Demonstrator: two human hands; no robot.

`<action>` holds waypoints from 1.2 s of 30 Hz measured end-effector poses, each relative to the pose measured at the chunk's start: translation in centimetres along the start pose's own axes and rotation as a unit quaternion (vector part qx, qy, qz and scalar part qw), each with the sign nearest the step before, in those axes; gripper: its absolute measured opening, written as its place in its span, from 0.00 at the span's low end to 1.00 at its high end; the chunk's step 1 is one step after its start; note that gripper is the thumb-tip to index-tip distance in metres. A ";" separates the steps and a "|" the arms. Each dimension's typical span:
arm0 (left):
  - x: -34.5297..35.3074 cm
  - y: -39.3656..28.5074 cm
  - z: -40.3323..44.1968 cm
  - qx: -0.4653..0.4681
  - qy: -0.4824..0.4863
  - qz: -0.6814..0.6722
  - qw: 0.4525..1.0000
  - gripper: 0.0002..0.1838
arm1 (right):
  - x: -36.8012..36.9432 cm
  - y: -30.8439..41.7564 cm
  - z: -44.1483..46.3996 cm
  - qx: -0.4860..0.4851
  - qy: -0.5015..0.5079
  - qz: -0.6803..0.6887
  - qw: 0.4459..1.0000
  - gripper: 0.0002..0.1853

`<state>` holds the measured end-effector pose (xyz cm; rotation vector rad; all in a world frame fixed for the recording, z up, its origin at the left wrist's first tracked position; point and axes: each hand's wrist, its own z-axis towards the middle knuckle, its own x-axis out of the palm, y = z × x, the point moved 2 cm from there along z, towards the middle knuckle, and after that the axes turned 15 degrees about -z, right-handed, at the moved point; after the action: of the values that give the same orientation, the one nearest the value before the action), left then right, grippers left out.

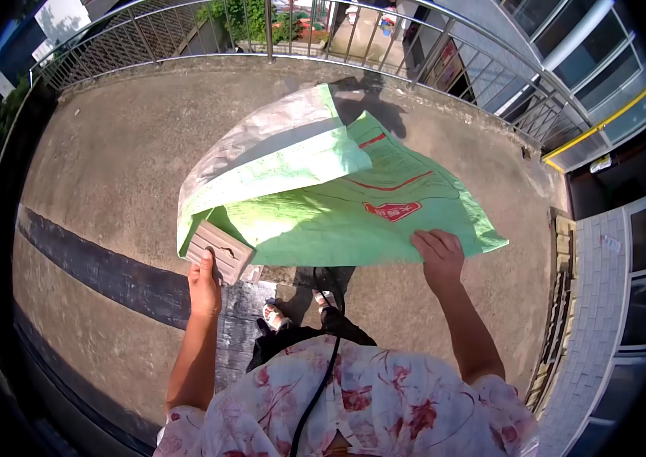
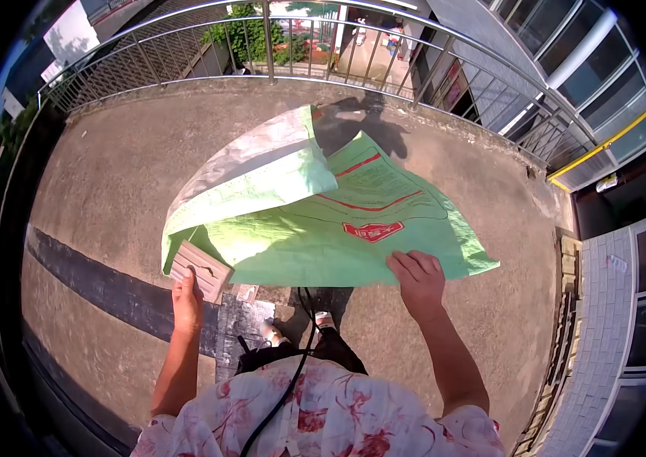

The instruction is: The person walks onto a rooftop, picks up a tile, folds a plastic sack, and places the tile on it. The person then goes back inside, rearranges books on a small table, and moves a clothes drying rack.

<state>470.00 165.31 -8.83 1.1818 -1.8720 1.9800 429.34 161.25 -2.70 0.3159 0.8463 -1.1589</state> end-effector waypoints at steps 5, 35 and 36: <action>-11.9 10.3 0.3 -0.188 -0.168 0.105 0.962 0.19 | 9.4 3.1 -7.9 0.003 0.200 0.095 0.975 0.12; -1.0 7.6 11.6 0.149 0.085 0.665 0.727 0.11 | 17.1 9.0 -19.3 0.036 0.375 0.171 0.910 0.09; -1.3 6.6 13.8 0.181 0.069 0.635 0.748 0.14 | 17.1 8.9 -19.5 0.034 0.372 0.173 0.911 0.09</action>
<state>472.60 152.09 -16.09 -0.5661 -2.5377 2.9533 431.56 165.37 -29.69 0.9670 1.3451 -0.7195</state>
